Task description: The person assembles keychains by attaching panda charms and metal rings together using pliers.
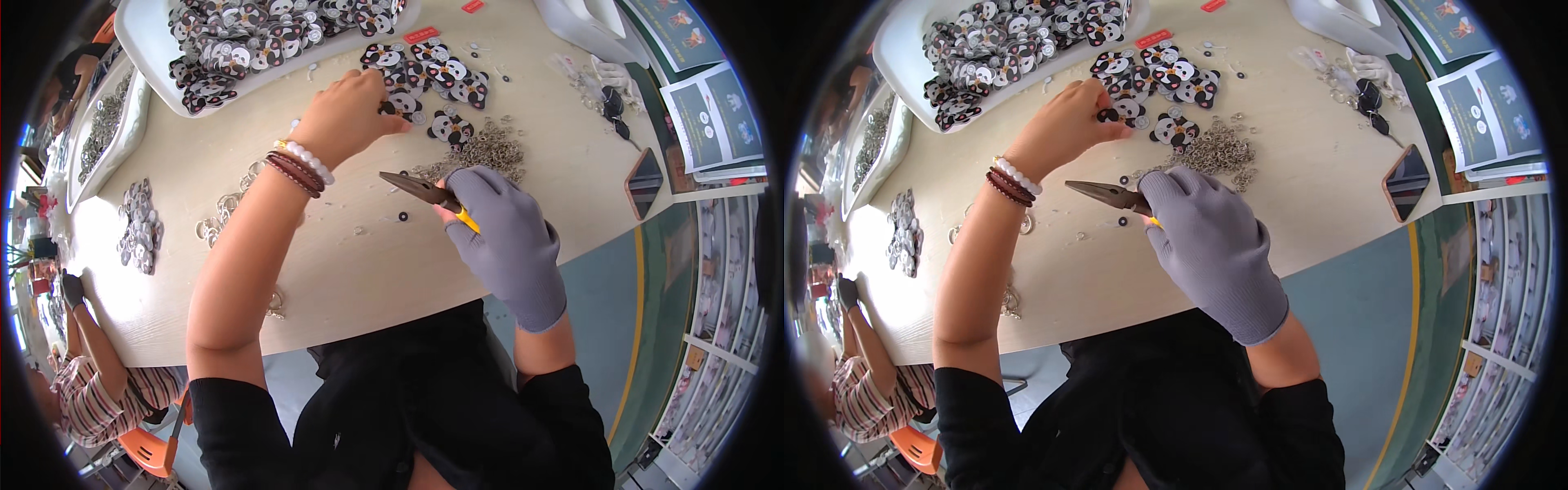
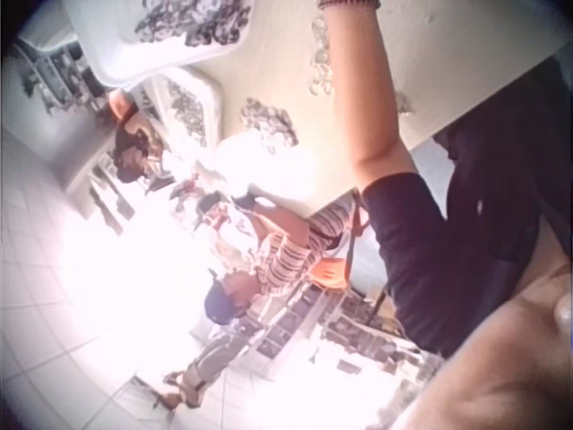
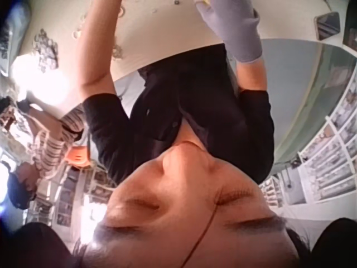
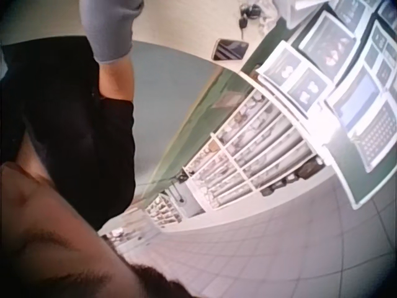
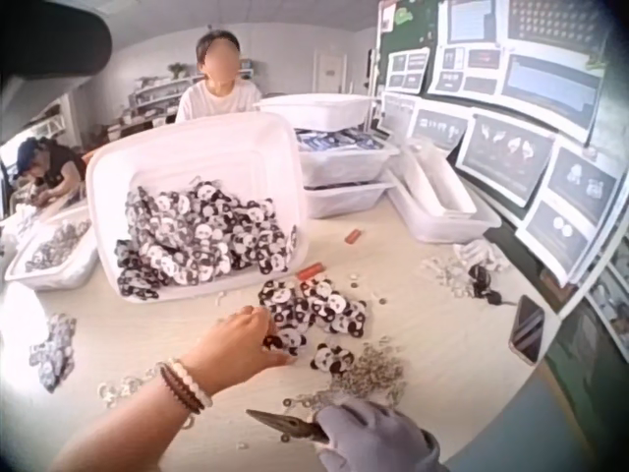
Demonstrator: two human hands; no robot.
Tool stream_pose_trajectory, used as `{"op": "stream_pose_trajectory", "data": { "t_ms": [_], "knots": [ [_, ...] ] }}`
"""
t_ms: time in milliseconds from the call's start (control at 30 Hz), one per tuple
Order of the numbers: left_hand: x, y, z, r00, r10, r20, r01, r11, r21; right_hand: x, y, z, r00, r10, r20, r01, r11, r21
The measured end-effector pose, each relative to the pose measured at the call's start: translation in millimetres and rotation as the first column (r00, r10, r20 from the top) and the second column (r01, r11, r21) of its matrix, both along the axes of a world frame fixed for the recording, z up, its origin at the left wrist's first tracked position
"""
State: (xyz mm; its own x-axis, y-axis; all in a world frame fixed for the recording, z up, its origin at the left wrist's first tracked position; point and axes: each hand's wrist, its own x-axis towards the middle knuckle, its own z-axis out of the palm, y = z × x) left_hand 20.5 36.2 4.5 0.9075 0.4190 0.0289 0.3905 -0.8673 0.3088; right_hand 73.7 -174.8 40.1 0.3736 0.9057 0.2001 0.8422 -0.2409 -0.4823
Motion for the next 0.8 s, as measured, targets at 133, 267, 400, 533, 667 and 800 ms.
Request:
{"op": "stream_pose_trajectory", "data": {
  "t_ms": [133, 267, 400, 533, 667, 800],
  "knots": [
    [-10.3, 1.6, -1.3, 0.980, 0.040, 0.193, 0.012, 0.964, -0.264, 5.7, -4.3, -6.8, 0.903, 0.016, -0.430, 0.061, 0.985, 0.164],
    [-34.2, -23.7, 15.6, 0.929, 0.063, 0.365, 0.178, 0.788, -0.589, 19.3, -4.4, 1.6, 0.757, 0.069, -0.650, 0.078, 0.978, 0.195],
    [-75.0, -50.0, 44.4, 0.978, 0.021, 0.206, 0.148, 0.625, -0.767, 26.7, 0.9, 13.1, 0.710, 0.145, -0.689, -0.013, 0.981, 0.193],
    [-102.6, -64.9, 51.8, 0.969, 0.048, 0.242, 0.184, 0.510, -0.840, 10.0, 8.7, 7.0, 0.684, 0.307, -0.662, -0.105, 0.939, 0.327],
    [-126.4, -67.4, 51.6, 0.960, 0.010, 0.278, 0.228, 0.545, -0.807, 0.6, 11.5, 9.8, 0.627, 0.329, -0.706, -0.206, 0.944, 0.257],
    [-147.5, -64.5, 51.7, 0.963, -0.055, 0.263, 0.251, 0.540, -0.804, -10.4, 14.9, 11.2, 0.532, 0.355, -0.769, -0.320, 0.925, 0.206]
  ]
}}
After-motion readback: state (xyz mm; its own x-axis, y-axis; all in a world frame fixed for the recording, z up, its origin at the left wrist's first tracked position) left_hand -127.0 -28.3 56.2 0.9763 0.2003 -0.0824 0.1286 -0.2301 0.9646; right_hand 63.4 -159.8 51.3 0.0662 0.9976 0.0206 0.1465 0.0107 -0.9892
